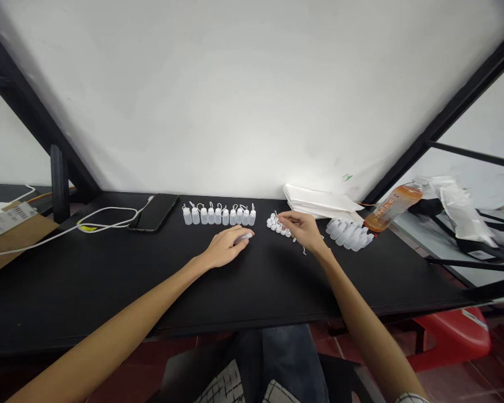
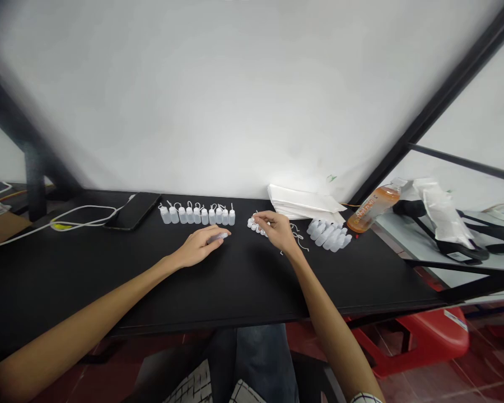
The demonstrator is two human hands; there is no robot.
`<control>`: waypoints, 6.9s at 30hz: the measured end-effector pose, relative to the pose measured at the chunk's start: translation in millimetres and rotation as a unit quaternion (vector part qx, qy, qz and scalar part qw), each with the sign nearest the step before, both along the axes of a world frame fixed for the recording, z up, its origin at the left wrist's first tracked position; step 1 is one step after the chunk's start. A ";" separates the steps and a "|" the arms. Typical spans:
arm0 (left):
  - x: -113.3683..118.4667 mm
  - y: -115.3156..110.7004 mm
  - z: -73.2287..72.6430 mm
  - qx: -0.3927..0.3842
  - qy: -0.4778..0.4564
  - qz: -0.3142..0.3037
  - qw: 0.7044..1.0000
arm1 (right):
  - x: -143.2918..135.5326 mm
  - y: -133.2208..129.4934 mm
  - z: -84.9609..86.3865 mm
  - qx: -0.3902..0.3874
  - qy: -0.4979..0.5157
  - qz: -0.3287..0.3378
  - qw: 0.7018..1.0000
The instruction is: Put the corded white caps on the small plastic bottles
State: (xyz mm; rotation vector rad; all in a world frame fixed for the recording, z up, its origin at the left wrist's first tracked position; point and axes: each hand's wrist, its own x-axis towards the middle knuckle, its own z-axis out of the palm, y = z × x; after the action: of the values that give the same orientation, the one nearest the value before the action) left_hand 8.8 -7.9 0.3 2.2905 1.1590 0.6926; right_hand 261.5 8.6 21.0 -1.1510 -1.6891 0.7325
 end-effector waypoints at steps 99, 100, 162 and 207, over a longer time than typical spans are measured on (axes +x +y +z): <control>2.9 6.7 -16.3 0.112 -0.088 -0.007 0.990 | -45.7 -16.6 -24.2 -0.132 0.127 0.165 0.969; 2.9 6.8 -17.3 0.134 -0.087 -0.009 0.987 | -46.2 -16.8 -24.8 -0.135 0.129 0.166 0.968; 9.2 -0.9 -3.6 0.202 -0.170 -0.029 0.964 | -42.7 -19.6 -13.7 -0.115 0.181 0.178 0.960; 6.8 3.9 -10.0 0.125 -0.093 0.024 0.988 | -31.4 -12.6 -12.4 -0.054 0.070 0.079 0.993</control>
State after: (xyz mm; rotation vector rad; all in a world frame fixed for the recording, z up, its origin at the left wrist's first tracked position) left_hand 15.6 -4.1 -9.7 2.3437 1.0958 1.1000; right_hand 230.2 -4.1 8.7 -1.0211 -1.6513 0.9908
